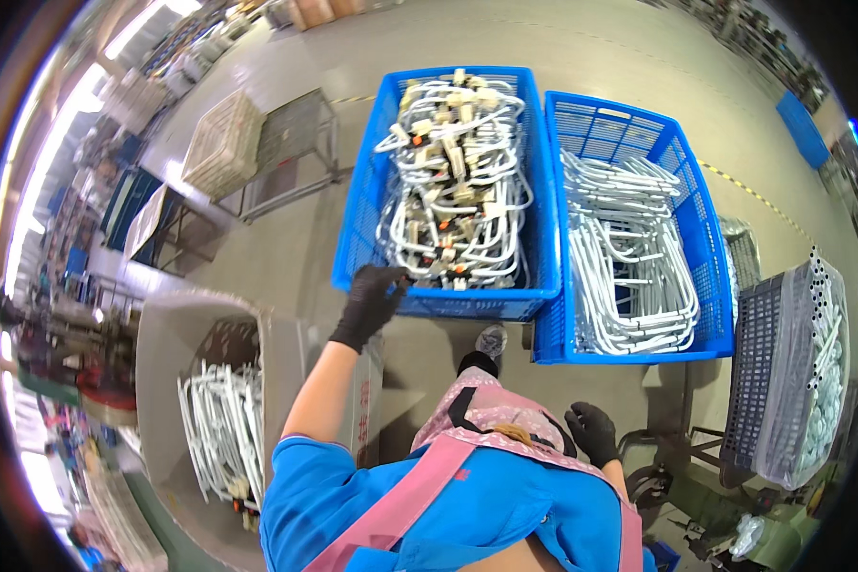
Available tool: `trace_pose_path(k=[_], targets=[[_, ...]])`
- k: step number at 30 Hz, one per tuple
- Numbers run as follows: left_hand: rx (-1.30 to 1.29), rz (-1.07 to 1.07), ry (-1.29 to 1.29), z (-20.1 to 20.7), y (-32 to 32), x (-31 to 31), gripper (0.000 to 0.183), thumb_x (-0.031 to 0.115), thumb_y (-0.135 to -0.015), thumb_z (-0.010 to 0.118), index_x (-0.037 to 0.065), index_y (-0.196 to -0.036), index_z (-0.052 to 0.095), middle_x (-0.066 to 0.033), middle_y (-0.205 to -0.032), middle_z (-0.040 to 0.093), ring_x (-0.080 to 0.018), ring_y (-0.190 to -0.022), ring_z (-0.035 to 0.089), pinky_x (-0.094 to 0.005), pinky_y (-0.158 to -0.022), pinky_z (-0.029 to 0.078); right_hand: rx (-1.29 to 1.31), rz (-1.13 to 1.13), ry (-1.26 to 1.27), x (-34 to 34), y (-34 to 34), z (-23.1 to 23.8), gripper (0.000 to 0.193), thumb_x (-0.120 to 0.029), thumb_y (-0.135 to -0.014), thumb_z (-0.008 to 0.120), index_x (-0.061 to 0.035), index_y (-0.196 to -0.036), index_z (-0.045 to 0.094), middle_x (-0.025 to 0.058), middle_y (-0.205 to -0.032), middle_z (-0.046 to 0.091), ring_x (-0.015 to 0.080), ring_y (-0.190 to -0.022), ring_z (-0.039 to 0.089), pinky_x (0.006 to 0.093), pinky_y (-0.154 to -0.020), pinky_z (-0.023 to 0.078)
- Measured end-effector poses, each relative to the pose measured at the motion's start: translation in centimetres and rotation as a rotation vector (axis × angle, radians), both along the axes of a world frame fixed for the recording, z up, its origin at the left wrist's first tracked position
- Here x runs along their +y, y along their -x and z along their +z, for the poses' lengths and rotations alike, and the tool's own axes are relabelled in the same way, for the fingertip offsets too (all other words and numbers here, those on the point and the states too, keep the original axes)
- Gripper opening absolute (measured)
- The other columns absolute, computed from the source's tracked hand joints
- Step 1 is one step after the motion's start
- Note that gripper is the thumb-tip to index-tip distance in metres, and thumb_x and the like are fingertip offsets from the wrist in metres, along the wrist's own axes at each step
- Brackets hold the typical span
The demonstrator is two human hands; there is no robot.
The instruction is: The person assembles white plastic hangers by inserting rods into a central hub and attaching small plastic caps. The assembled hangers are placed into a blue crate.
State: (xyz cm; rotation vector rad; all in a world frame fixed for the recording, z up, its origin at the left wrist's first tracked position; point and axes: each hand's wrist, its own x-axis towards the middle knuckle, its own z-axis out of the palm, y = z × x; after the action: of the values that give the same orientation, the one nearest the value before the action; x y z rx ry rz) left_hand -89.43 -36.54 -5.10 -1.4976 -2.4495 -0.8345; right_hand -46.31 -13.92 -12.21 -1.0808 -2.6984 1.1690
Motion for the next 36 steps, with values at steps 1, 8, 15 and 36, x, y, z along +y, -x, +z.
trace_pose_path(k=[1,8,15,36], targets=[[-0.043,-0.073,0.015,-1.3,0.7,3.1,0.026,0.013,-0.076,0.070,0.011,-0.102,0.066,-0.0110,-0.089,0.068,-0.0310,-0.080,0.060,-0.0414,-0.075,0.045,-0.003,-0.045,-0.003,0.4,0.0,0.7,0.029,-0.032,-0.083,0.064,-0.0059,-0.096,0.066,0.0145,-0.089,0.067,0.0302,-0.079,0.065,0.0406,-0.069,0.051],[-0.288,-0.314,0.146,-8.9,10.0,22.9,0.027,0.024,-0.082,0.065,0.007,-0.102,0.067,-0.0156,-0.096,0.066,-0.0343,-0.088,0.062,-0.0429,-0.083,0.047,-0.283,-0.303,-0.004,2.6,-1.3,-1.5,0.029,-0.033,-0.083,0.061,-0.0048,-0.087,0.066,0.0175,-0.084,0.066,0.0385,-0.077,0.062,0.0465,-0.066,0.048],[-0.125,0.218,0.127,-21.3,29.7,36.6,0.028,0.019,-0.082,0.060,0.007,-0.107,0.062,-0.0181,-0.101,0.065,-0.0361,-0.098,0.061,-0.0452,-0.083,0.050,-0.246,-0.317,0.091,3.7,9.4,4.1,0.027,-0.026,-0.087,0.058,-0.0055,-0.103,0.065,0.0201,-0.090,0.065,0.0378,-0.081,0.063,0.0458,-0.070,0.048],[-0.650,-0.008,0.604,-23.8,32.6,31.4,0.034,0.034,-0.084,0.063,0.001,-0.094,0.064,-0.0178,-0.082,0.066,-0.0307,-0.079,0.065,-0.0412,-0.069,0.048,-0.409,-0.518,0.235,10.7,10.6,2.3,0.028,-0.036,-0.087,0.052,-0.0127,-0.092,0.067,0.0131,-0.089,0.067,0.0335,-0.081,0.064,0.0461,-0.070,0.050]])
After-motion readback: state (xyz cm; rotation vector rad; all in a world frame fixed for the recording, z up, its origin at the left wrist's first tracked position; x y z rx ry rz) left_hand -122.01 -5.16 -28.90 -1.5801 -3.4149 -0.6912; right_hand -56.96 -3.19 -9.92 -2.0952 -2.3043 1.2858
